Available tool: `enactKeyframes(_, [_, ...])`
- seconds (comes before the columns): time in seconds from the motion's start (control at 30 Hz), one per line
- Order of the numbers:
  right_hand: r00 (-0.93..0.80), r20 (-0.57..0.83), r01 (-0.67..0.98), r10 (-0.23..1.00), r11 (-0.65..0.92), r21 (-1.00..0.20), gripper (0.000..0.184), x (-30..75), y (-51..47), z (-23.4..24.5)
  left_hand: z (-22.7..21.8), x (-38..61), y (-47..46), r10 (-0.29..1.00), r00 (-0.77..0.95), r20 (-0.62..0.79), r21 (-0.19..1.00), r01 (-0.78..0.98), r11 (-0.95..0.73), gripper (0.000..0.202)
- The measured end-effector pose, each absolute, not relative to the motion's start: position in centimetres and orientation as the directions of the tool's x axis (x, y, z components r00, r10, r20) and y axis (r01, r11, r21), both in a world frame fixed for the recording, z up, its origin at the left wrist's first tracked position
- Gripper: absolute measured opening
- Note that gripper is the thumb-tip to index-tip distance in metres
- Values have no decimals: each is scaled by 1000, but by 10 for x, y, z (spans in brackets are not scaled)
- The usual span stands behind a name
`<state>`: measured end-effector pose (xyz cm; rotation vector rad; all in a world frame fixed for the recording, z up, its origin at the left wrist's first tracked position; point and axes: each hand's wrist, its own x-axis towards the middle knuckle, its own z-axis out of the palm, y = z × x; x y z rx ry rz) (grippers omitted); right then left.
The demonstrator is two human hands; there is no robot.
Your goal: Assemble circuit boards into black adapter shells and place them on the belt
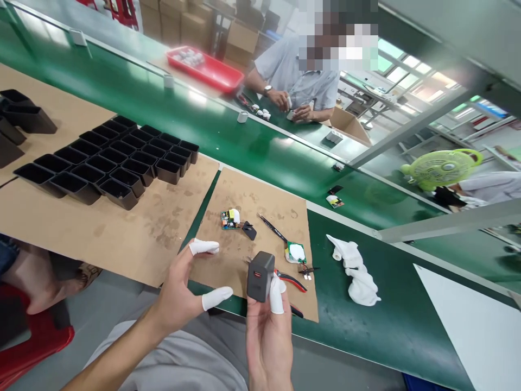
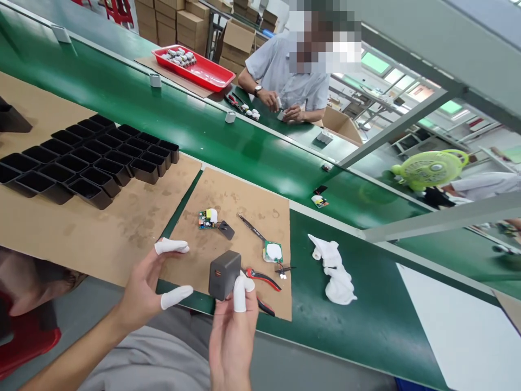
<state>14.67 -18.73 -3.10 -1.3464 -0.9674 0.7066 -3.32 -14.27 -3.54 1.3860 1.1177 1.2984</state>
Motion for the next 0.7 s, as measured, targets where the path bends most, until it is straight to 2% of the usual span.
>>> enactKeyframes(0.13, [426,-15,-212,905,84,-974,41,135,-194,-27,-38,-35,-145,981,98,164,980,94,-174,57])
enactKeyframes(0.27, [364,-15,-183,931,56,-982,42,131,-195,-24,-40,-34,-146,979,103,176,977,101,-187,49])
enactKeyframes(0.33, [447,42,-73,894,84,-994,39,132,-194,-21,-41,-34,-146,979,87,184,976,99,-192,46])
enactKeyframes(0.4, [558,214,167,802,144,-975,30,135,-192,-18,-42,-33,-147,981,58,183,978,93,-188,41])
enactKeyframes(0.47, [492,495,508,716,226,-831,33,141,-189,-19,-44,-32,-147,983,23,182,980,80,-183,36])
enactKeyframes(0.53, [243,678,748,693,311,-586,45,149,-186,-22,-47,-31,-148,983,-9,184,980,81,-183,32])
enactKeyframes(0.6, [49,690,821,722,364,-439,50,154,-183,-28,-51,-30,-148,982,-28,187,978,99,-183,28])
enactKeyframes(0.7, [11,647,831,762,353,-430,40,158,-182,-32,-53,-28,-148,983,-28,180,977,124,-176,24])
